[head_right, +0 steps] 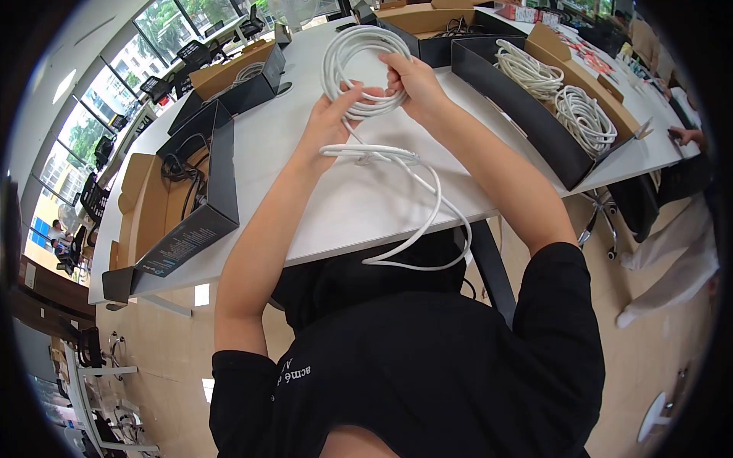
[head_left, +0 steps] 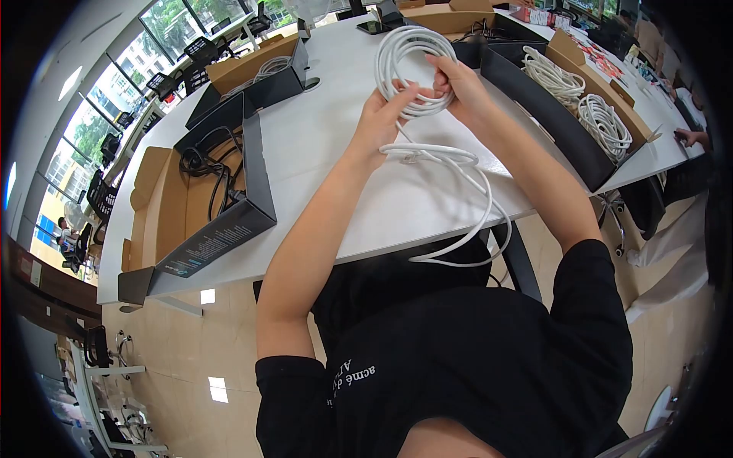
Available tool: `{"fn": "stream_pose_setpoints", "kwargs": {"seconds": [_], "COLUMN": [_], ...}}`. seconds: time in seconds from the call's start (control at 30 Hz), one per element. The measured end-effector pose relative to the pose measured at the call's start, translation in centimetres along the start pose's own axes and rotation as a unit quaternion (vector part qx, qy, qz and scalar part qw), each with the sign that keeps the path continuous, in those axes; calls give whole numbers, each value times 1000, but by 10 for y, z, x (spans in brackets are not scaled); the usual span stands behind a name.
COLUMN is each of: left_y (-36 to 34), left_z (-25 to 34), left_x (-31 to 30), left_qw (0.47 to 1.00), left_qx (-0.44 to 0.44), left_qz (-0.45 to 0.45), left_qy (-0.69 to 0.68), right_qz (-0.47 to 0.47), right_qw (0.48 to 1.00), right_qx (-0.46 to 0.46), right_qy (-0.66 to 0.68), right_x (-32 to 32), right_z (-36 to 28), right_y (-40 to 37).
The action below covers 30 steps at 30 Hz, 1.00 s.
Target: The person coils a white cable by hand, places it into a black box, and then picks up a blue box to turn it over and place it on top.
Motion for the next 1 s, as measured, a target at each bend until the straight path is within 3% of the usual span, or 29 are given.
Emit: {"fn": "stream_pose_setpoints", "kwargs": {"seconds": [0.23,0.33,0.47,0.57,0.63,0.67,0.7,0.73,0.8,0.83,0.93,1.0], "left_y": [3,8,7,6,3,-3,-4,-1,5,10,12,10], "left_z": [18,25,36,33,34,44,42,42,31,32,26,22], "left_x": [-10,-33,-33,-32,-43,-34,-37,-49,-65,-60,-48,-45], "left_qw": [984,982,988,987,977,963,965,969,986,992,990,990], "left_qx": [26,-23,-134,-134,-63,-50,-43,-45,-40,-63,-4,5], "left_qz": [167,108,74,27,15,26,88,22,27,36,126,136], "left_qy": [-63,-156,-5,85,205,265,242,244,159,107,61,33], "right_qz": [-92,-133,-139,-177,-292,-292,-271,-300,-356,-344,-281,-278], "right_qw": [989,982,979,956,937,935,947,941,921,928,956,959], "right_qx": [62,76,61,73,94,111,131,144,140,128,67,57], "right_qy": [-95,-114,-136,-221,-166,-166,-115,-63,-69,-61,-58,-25], "right_x": [15,23,21,14,11,10,12,12,16,18,27,31], "right_z": [12,9,-6,-9,-6,-6,-6,-3,-7,-7,-3,-5], "right_y": [-10,-15,-22,-22,-14,-12,-16,-13,-12,-9,3,-8]}}
Point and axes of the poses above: each hand's wrist, its own y-axis towards the middle knuckle, its own x-axis out of the palm, z = x × y, the point moved 2 cm from there along y, towards the middle knuckle, and after that the axes turned 12 degrees about x, right-handed, at the moved point
